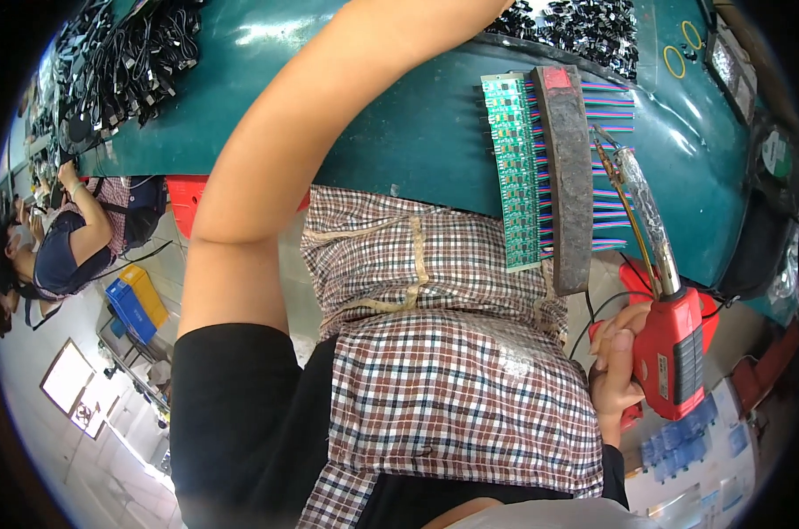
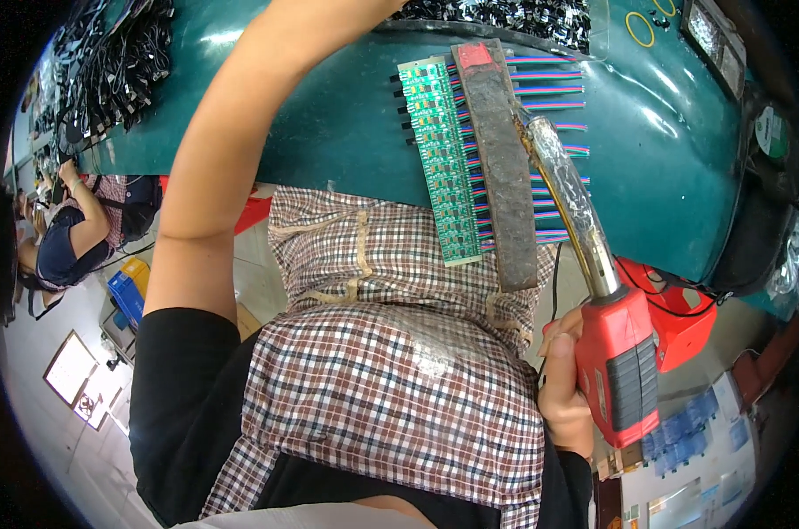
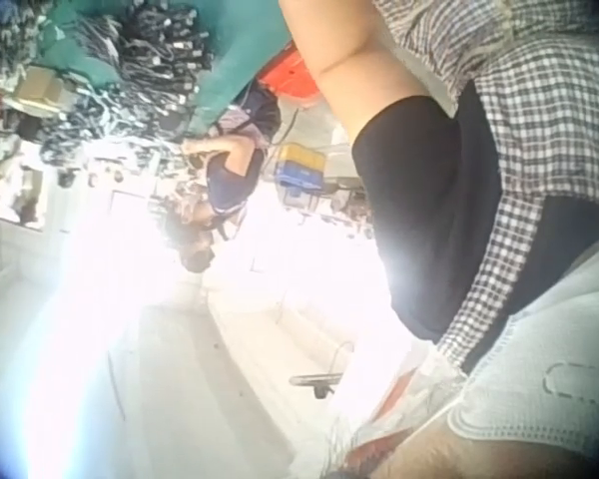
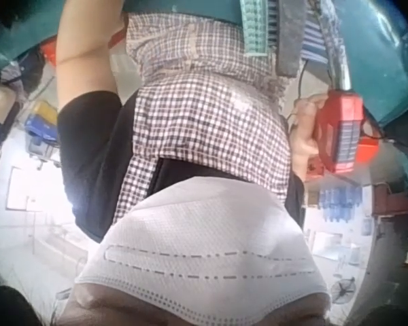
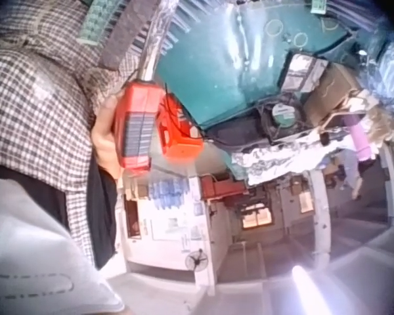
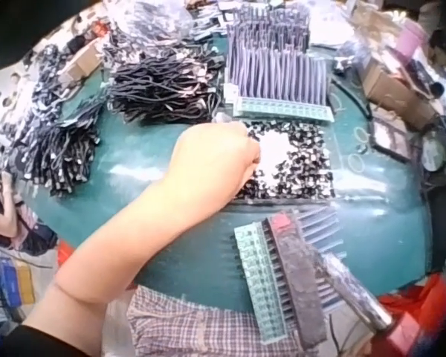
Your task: The person solders cables to a circuit board strip using a soldering gun, then places electronic components from a tray onto another circuit board strip and solders them with the soldering gun.
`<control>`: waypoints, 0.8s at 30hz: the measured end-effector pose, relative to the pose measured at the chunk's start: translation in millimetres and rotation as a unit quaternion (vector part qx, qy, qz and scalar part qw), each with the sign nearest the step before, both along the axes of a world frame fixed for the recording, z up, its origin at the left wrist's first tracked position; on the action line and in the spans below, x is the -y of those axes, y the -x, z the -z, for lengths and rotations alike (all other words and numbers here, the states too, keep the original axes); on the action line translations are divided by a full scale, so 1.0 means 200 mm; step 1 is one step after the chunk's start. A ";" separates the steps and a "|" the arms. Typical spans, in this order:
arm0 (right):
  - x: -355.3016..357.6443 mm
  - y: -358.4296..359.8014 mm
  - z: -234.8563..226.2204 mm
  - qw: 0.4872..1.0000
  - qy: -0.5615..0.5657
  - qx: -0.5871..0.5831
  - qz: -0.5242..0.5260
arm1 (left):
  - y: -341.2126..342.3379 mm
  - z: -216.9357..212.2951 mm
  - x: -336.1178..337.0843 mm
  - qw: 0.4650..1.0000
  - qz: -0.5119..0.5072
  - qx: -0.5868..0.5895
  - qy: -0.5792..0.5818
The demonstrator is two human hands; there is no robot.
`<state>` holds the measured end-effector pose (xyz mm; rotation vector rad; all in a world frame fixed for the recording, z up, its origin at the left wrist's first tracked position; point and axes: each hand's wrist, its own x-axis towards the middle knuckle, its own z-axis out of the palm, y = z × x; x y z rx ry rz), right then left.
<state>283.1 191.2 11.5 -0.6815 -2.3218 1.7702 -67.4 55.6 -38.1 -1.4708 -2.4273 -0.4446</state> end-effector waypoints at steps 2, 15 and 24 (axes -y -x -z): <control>0.00 0.01 0.00 1.000 -0.001 0.006 -0.006 | 0.02 -0.01 -0.01 1.000 0.000 -0.017 0.010; 0.00 0.00 0.02 1.000 0.022 -0.015 0.014 | -0.33 -0.13 0.18 0.928 -0.028 0.311 -0.203; 0.02 -0.02 0.00 0.999 0.031 0.019 -0.013 | -0.71 -0.02 0.36 0.869 -0.093 0.421 -0.241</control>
